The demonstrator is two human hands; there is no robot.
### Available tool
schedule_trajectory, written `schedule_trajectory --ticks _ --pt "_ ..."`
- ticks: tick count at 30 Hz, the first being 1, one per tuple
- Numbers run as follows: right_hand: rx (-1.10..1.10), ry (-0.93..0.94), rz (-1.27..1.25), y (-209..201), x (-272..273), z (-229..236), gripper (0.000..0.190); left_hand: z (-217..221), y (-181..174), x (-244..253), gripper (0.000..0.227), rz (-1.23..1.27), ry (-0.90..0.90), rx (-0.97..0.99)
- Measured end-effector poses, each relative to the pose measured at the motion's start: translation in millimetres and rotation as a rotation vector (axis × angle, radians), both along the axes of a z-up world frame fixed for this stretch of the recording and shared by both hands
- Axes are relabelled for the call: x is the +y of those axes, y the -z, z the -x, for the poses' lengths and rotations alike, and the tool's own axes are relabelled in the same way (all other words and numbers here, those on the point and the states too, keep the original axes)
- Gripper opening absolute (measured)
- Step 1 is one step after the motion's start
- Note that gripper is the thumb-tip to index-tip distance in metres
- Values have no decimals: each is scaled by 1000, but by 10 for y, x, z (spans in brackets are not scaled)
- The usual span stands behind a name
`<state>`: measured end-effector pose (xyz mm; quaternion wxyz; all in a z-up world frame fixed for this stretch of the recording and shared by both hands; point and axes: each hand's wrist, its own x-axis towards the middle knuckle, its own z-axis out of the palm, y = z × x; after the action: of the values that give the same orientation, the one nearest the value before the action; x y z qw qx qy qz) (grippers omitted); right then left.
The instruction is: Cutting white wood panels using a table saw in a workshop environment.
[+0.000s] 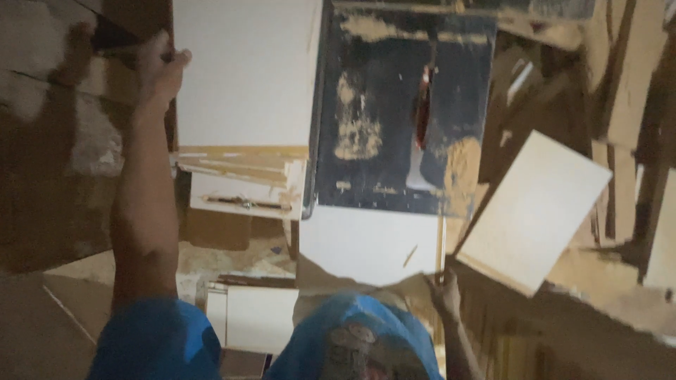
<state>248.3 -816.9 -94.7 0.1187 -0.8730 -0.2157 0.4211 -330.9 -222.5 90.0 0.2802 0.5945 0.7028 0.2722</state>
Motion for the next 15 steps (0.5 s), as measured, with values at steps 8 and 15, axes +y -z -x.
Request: schedule_trajectory --ticks 8,15 --pt "-57 78 75 -231 -30 129 61 -865 -702 -1836 49 -632 372 -101" --pt "-136 20 -32 -228 -507 72 58 -1368 650 -4350 38 424 123 -658"
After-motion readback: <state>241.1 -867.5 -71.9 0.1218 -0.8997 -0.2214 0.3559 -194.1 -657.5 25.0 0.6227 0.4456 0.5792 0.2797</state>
